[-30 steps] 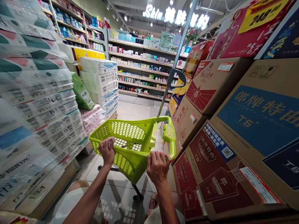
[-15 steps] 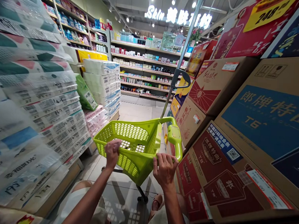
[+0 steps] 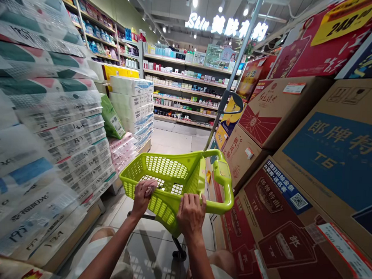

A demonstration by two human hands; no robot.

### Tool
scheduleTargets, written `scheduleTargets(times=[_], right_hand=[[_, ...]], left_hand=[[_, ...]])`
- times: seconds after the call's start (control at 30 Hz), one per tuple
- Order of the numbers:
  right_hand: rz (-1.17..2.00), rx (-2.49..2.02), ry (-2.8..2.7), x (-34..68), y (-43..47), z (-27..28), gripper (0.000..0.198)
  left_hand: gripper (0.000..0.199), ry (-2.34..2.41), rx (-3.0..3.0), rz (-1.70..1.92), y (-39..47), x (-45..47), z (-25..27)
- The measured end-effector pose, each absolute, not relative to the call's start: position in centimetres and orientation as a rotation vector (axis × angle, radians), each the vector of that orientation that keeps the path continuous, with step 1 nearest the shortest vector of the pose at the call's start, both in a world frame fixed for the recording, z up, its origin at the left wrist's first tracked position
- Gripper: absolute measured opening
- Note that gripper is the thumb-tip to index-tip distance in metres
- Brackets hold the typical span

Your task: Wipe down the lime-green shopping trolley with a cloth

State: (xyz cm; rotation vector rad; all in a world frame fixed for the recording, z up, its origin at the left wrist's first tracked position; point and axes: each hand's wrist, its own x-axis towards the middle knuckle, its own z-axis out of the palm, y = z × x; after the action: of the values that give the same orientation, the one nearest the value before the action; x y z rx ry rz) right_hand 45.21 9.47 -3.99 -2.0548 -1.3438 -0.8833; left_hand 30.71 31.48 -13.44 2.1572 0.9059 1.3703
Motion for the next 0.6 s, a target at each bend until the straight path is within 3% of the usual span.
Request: scheduleTargets(times=[0.2,0.43,0.6], right_hand=[[-0.764,-2.032,-1.407,43.7,11.4,-3.9,0.021],[-0.662,-2.038,-1.533,41.7,15.0,-4.3,0.022],[-0.556,-2.101,-1.588,41.4,15.9,-4.5,0.024]], left_hand=[[0.037,1.405,1.836,1.475,37.8,27.6,-13.2],[0.046,1.144,2.030,1.417,37.6,28.5,-14.8],[0.035,1.566,1.675,1.497,40.9,26.8,-14.1]])
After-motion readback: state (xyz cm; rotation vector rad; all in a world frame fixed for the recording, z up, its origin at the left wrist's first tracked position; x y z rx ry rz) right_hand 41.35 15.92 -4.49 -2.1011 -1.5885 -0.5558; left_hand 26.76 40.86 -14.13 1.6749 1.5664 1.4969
